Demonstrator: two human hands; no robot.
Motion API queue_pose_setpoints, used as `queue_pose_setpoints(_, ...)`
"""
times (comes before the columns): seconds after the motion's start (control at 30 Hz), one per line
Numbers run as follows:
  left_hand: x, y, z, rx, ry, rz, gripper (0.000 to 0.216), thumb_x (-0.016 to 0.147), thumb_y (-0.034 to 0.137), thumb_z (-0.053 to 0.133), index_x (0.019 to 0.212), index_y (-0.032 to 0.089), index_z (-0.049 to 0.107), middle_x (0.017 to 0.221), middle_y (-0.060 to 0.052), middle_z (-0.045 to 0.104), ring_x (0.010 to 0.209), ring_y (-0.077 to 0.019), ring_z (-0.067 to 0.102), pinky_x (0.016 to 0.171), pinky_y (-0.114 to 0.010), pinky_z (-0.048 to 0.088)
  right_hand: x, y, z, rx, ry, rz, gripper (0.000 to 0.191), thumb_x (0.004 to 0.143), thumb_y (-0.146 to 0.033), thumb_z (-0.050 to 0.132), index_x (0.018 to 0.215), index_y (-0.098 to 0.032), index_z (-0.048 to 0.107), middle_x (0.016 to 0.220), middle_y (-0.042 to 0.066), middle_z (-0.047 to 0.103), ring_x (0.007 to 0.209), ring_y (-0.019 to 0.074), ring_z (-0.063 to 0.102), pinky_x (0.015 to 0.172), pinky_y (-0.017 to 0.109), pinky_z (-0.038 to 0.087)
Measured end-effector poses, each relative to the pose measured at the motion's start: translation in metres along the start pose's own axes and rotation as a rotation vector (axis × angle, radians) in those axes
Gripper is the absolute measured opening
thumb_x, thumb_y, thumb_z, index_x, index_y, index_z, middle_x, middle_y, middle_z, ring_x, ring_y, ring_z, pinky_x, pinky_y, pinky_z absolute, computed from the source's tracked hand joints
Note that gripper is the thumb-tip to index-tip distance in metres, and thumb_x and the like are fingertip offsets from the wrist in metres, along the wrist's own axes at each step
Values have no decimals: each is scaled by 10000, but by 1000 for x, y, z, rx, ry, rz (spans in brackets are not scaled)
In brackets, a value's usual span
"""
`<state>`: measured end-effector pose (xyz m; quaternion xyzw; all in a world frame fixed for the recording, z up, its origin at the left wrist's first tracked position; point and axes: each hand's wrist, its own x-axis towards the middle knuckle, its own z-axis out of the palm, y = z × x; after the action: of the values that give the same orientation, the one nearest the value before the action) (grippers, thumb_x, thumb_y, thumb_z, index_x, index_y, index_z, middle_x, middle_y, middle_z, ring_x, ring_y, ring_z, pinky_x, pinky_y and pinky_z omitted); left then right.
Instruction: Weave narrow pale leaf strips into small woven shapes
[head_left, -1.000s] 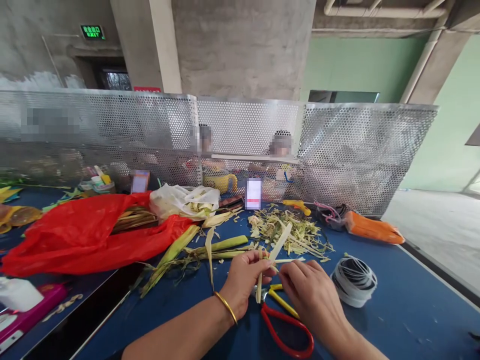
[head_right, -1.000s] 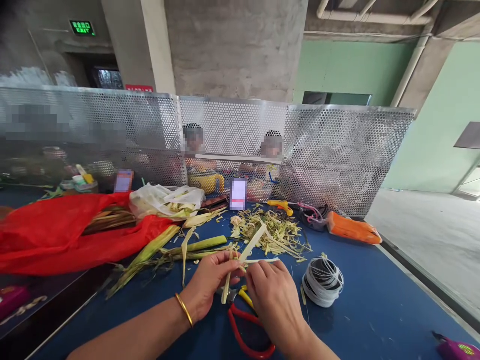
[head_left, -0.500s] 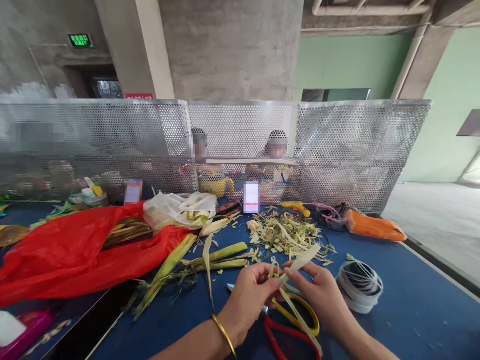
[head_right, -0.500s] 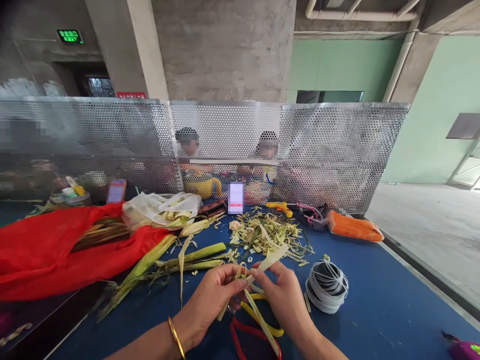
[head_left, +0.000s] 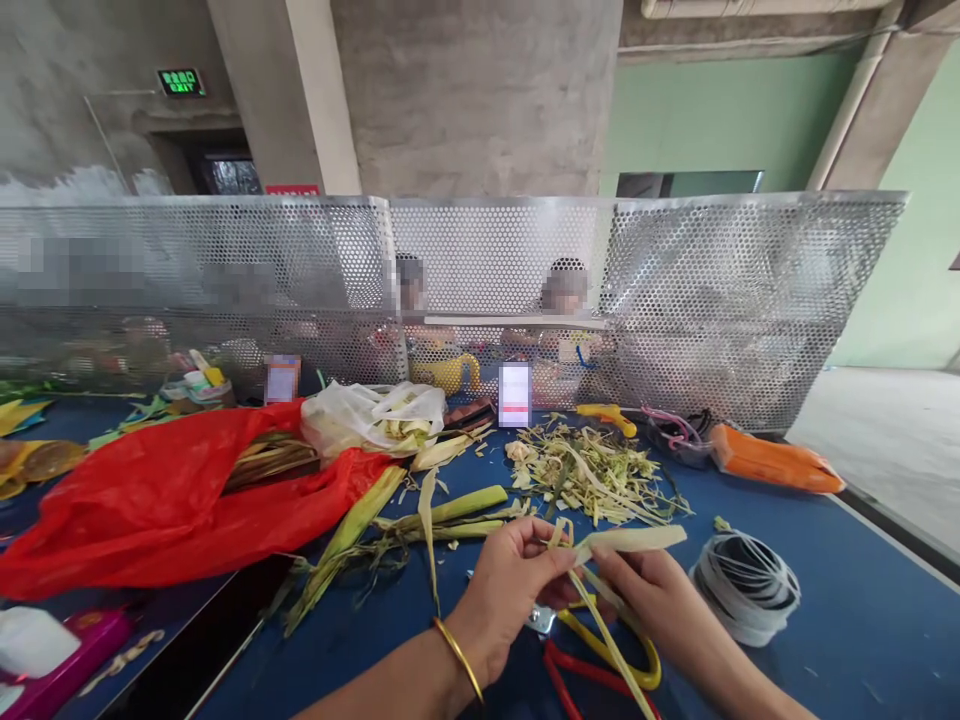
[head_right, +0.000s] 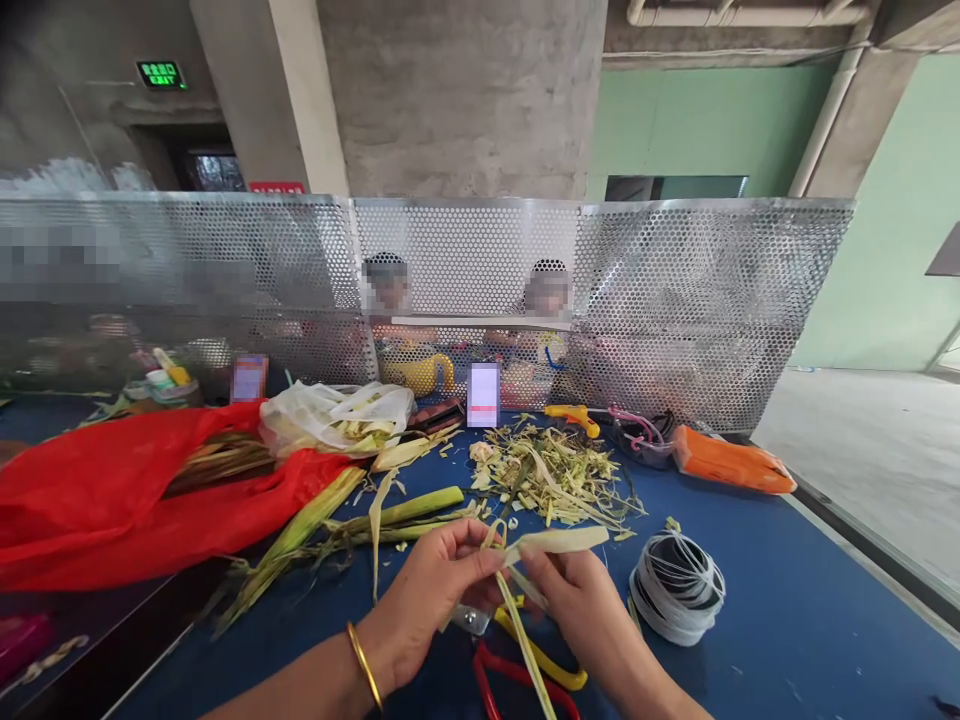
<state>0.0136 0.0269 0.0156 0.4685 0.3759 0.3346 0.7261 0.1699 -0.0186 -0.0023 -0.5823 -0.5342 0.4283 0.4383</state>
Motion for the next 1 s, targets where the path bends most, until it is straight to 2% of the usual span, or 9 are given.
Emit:
queue_pose_setpoints(0.1,6,3,-6,-34,101,20,249,646,288,723,789,139,584,665,-19,668,517,-89,581,517,-190,450,-5,-12,-5,-75,-146,6,407,803,-570,545,802,-168,610,583,-33,529,521,113,487,513,233,390)
queue_pose_setpoints(0.27,10,3,-10,-25,170,22,239,684,251,677,857,150,548,672,-10,667,483,-80,554,481,-187,435,-10,-21,-13,-80,-54,-105,357,814,-430,586,1082,-201,643,608,-39,549,556,126,523,547,244,423)
queue_pose_setpoints(0.4,8,2,-9,51,157,56,254,685,227,660,877,168,505,621,19,641,425,-65,497,441,-177,391,-15,-28,-16,233,-165,-23,255,811,-380,602,904,-175,724,737,44,674,648,153,617,650,275,488)
queue_pose_setpoints(0.5,7,1,-8,89,139,71,235,679,229,653,840,175,491,594,39,616,404,-56,459,423,-174,363,-17,-33,-17,451,-227,100,277,790,-336,645,1015,-191,715,924,82,706,768,175,653,731,288,502)
queue_pose_setpoints(0.57,7,0,-8,98,131,63,235,670,229,648,829,177,482,598,37,619,400,-55,450,422,-178,362,-17,-36,-16,373,-197,73,265,770,-370,684,966,-197,728,898,76,706,797,185,645,765,292,492)
queue_pose_setpoints(0.63,7,-2,-8,102,122,41,244,656,220,642,829,175,476,610,24,634,390,-53,438,421,-181,360,-16,-37,-15,169,-99,-47,291,764,-468,675,781,-184,733,743,56,670,743,182,606,719,280,472)
queue_pose_setpoints(0.77,6,-5,-5,102,94,-7,284,635,234,664,845,170,485,651,2,665,367,-51,431,407,-187,349,-13,-36,-15,-125,86,-219,444,824,-572,535,650,-184,660,634,6,521,629,142,472,608,253,389)
queue_pose_setpoints(0.87,4,-4,-3,117,88,-8,292,629,257,683,857,158,528,663,4,662,356,-55,435,394,-194,346,-11,-31,-14,-201,37,-180,468,853,-541,483,576,-178,589,614,-6,472,608,134,450,591,252,361)
queue_pose_setpoints(1.0,2,-1,-3,162,63,17,252,642,258,675,843,112,630,673,-19,668,372,-47,447,400,-183,336,-9,-25,-11,-262,-69,-109,441,829,-476,494,513,-176,557,611,5,505,612,142,468,606,262,361)
